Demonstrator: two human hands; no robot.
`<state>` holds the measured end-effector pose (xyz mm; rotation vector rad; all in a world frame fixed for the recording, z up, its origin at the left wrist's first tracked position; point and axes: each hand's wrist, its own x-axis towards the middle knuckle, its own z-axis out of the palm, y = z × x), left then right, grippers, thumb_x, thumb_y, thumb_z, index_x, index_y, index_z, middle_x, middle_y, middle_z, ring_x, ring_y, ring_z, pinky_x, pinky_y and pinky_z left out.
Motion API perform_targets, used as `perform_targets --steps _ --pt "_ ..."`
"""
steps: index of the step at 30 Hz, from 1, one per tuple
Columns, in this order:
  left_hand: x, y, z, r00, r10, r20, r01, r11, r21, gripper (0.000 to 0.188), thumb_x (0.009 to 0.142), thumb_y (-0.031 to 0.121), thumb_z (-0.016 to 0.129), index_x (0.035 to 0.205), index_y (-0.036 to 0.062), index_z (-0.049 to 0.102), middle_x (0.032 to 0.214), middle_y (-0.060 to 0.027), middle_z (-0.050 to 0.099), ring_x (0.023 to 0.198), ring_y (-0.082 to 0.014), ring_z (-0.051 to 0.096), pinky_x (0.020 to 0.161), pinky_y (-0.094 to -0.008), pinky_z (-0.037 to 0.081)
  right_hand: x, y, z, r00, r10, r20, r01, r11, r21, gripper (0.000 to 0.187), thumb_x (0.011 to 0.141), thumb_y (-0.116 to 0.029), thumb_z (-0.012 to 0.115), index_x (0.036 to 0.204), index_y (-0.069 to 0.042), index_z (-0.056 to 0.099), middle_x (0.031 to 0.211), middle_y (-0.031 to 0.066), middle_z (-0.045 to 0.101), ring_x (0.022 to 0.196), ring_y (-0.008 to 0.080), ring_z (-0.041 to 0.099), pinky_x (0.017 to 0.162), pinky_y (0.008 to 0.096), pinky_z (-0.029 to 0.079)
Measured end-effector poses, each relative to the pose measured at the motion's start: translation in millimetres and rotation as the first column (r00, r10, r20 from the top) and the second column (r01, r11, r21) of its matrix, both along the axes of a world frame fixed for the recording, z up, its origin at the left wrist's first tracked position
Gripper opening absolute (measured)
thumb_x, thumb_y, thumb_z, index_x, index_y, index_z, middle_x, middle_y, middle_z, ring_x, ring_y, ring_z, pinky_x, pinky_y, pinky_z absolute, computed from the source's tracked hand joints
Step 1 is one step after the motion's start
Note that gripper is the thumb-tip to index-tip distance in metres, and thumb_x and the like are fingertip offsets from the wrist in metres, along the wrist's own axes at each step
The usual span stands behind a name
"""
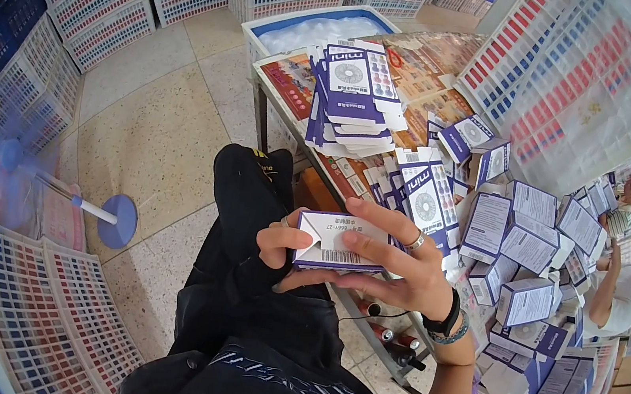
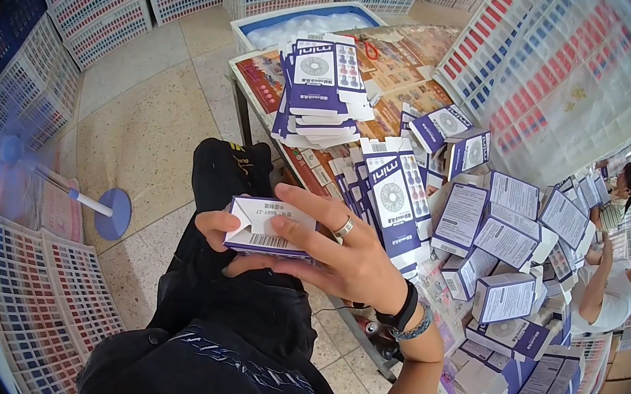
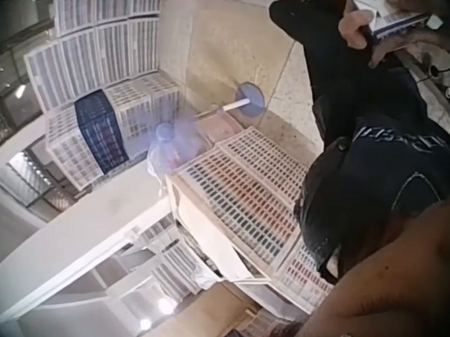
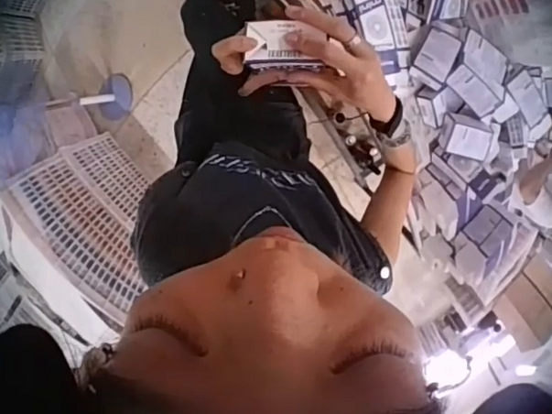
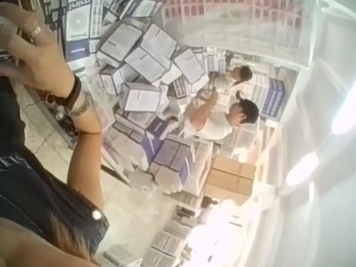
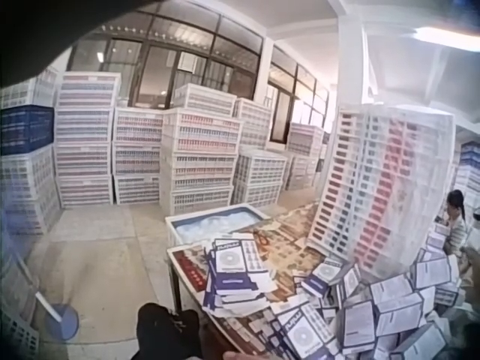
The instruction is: The person folds flat cardboard boxes into shape by hand and places each one onto a pile on the table. Each box is picked from a stack, opened, and its flaps are tucked in to complete the assembly.
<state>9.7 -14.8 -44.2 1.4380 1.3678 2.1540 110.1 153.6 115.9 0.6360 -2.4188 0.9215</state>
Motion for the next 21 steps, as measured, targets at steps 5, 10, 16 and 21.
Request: perform_targets --steps 5,10,16,21 --pt "1 17 15 0.944 0.248 -0.218 -0.212 0.961 0.176 0.069 0.073 0.015 0.086 0.118 0.0176 0.033 0.111 -0.0193 0.063 0.095 -0.0338 0.069 0.076 -0.0356 0.057 -2 7 -4 0.998 -0.01 -0.069 0.018 0.993 0.114 0.06 0.061 -0.018 0.089 0.115 -0.006 0.067 0.129 0.0196 0.057 0.102 0.0344 0.066 0.082 0.0379 0.056" --pt "-1 19 39 0.897 0.309 -0.317 -0.233 0.938 0.255 0.069 0.073 0.017 0.086 0.117 0.0171 0.034 0.109 -0.0191 0.063 0.091 -0.0341 0.07 0.072 -0.0356 0.058 -3 13 -3 0.991 0.021 -0.135 0.007 0.978 0.211 0.058 0.063 -0.019 0.088 0.116 -0.007 0.066 0.126 0.0189 0.058 0.094 0.0324 0.066 0.073 0.0369 0.056" --pt "-2 12 3 0.993 0.033 -0.116 -0.027 0.998 0.059 0.07 0.074 0.014 0.085 0.121 0.017 0.033 0.113 -0.0231 0.057 0.095 -0.0345 0.068 0.077 -0.0368 0.058 -1 13 0 0.994 0.01 -0.111 0.013 0.978 0.208 0.054 0.062 -0.022 0.089 0.11 -0.006 0.069 0.122 0.0183 0.06 0.092 0.0315 0.067 0.072 0.0358 0.056" --pt "7 12 34 0.984 0.073 -0.164 -0.043 0.983 0.179 0.077 0.071 0.014 0.087 0.126 0.014 0.033 0.115 -0.0247 0.054 0.103 -0.0333 0.064 0.082 -0.0384 0.056 -2 15 2 0.993 0.051 -0.105 -0.039 0.993 0.111 0.051 0.065 -0.023 0.089 0.109 -0.006 0.07 0.121 0.02 0.061 0.095 0.0308 0.068 0.073 0.0342 0.057"
